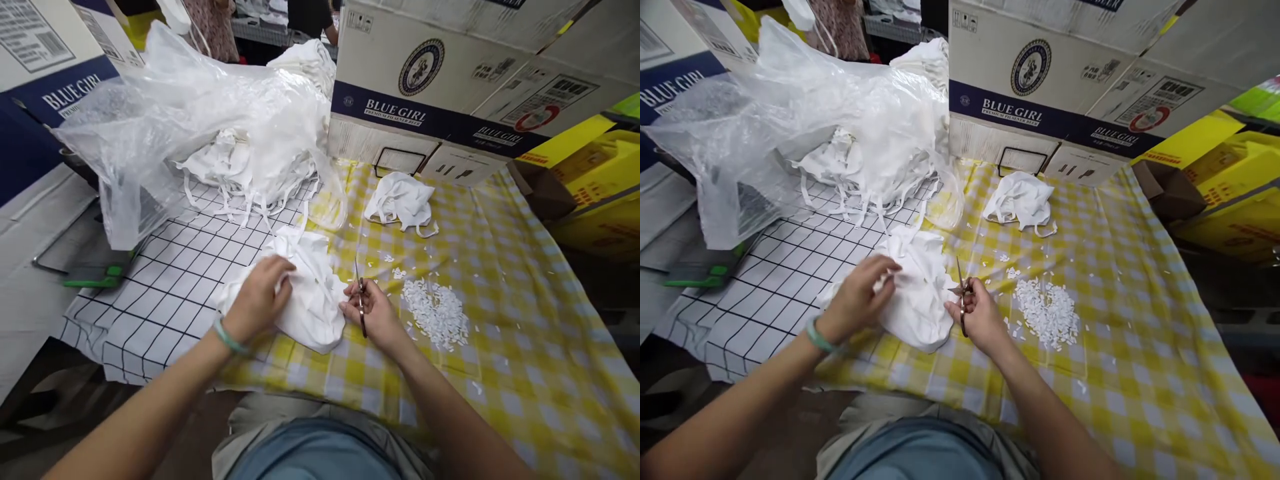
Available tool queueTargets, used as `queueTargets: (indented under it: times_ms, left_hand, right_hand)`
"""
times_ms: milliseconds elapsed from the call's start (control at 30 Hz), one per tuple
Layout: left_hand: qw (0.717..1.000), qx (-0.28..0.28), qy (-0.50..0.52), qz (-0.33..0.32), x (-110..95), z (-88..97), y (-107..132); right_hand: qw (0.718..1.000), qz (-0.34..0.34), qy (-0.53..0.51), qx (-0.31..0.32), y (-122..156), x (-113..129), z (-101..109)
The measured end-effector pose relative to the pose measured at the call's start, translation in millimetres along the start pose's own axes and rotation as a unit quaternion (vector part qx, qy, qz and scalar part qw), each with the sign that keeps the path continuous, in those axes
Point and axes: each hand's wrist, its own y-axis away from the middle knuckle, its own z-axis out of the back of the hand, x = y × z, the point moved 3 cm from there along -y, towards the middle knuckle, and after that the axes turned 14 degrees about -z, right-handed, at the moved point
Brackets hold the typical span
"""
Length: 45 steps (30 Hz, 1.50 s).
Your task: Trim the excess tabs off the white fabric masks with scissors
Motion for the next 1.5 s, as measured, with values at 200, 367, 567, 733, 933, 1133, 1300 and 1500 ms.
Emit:
queueTargets:
  times_ms: [200, 367, 567, 733, 933, 1133, 1300, 1500]
  left_hand:
    - [0.997, 0.031, -0.038, 0.054, 52, -2.8, -88]
    - [0.992, 0.009, -0.031, 0.123, 83, 52.1, -96]
    - [0.993, -0.001, -0.049, 0.108, 83, 56.0, -65]
    - [0.992, 0.1, 0.028, 0.077, 75, 13.4, -65]
    - [0.988, -0.026, -0.051, 0.143, 112, 70.1, -59]
    - [0.998, 0.034, -0.031, -0.044, 20, 14.1, -32]
    - [0.988, 0.138, -0.016, -0.062, 22, -15.9, -32]
    - [0.991, 0.132, 0.002, -0.008, 67, 22.5, -42]
  right_hand:
    - [0.99, 0.077, 0.091, -0.081, -14, 36, -10]
    - [0.985, 0.086, 0.099, -0.115, -19, 38, 13]
    - [0.949, 0.103, 0.267, -0.134, -15, 23, -1]
    - [0.95, 0.13, 0.25, -0.134, 1, 25, -6]
    - [0.982, 0.053, 0.096, -0.155, 27, 2, 28]
    - [0.986, 0.035, 0.034, -0.159, 38, -10, 24]
    - [0.98, 0.106, 0.028, -0.166, 78, -4, 47]
    - [0.96, 0.049, 0.212, -0.174, 97, -46, 65]
